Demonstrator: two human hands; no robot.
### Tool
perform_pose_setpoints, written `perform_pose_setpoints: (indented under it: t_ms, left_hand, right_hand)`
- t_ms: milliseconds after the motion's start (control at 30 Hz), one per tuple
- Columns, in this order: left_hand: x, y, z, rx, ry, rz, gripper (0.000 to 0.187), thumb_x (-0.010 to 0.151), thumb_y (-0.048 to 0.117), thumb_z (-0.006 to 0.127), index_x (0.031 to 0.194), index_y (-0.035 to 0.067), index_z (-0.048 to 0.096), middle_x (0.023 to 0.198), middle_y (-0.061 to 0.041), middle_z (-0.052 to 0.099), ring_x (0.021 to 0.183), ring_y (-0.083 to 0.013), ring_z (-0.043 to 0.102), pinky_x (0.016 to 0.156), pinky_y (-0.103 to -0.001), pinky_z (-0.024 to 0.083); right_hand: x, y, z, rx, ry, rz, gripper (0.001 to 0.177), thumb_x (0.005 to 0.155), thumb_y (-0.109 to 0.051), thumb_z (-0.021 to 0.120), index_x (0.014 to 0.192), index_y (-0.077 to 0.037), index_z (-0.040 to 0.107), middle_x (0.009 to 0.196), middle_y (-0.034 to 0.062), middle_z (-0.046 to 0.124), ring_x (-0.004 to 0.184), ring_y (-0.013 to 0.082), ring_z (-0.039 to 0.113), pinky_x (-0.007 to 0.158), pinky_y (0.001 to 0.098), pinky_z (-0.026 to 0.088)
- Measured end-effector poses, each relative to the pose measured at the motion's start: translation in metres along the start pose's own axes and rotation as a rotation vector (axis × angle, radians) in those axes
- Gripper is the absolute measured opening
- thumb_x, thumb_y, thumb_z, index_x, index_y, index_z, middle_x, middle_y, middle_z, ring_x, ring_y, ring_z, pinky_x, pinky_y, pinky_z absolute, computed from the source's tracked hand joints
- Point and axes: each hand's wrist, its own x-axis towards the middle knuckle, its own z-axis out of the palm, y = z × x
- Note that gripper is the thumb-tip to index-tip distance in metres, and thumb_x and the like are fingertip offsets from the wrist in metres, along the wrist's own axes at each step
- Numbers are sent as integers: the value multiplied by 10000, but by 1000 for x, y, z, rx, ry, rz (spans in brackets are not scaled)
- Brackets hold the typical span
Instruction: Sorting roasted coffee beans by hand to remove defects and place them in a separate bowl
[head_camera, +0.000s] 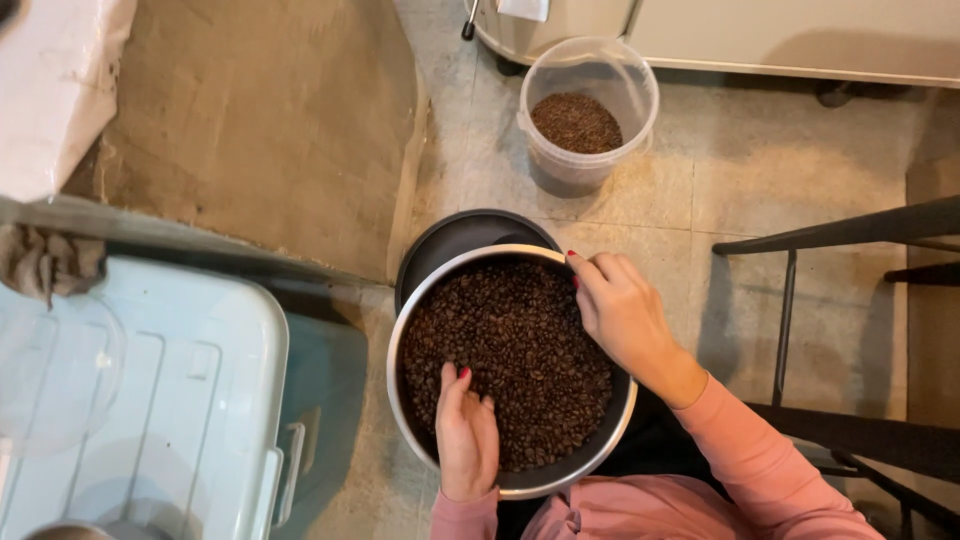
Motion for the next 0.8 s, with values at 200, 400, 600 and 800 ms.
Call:
perform_pose_setpoints:
  t_ms: [200,400,600,800]
  left_hand:
    - [-36,28,33,65,-43,72,859,1018,219,533,1616,64,-62,1587,-259,-269,1426,-489,-266,1146,-607,-82]
    - [-40,45,40,-50,-121,59,938,1014,325,533,1596,84,-162,1547,-269,-338,1375,-511,-341,1092,-662,-163]
    - [-32,40,22,-169,-215,74,851,1028,316,518,1598,81,-69,1616,-276,-96,1481,-450,-120,1174,-620,-41]
    - [-11,11,-43,-168,-75,99,558,1011,289,528,1501,58,394,1468,-229,490,1346,-357,462,1147,-530,357]
  right_hand:
    - [-13,-13,4,554,-153,156,305,961,-91,660,1256,-26,695,1131,177,695,1057,375,693,822,421,603]
    - [-24,-11,46,728,-616,610,550,1007,-273,541,1502,-40,490,1476,261,523,1435,411,423,1184,550,297]
    - [-35,-46,83,819,-648,358,448,1031,-196,535,1437,-7,522,1380,273,554,1342,414,502,1130,568,376]
    - [-26,-91,49,720,-824,-104,514,1051,-263,452,1493,-2,418,1414,250,482,1357,458,466,1105,600,391]
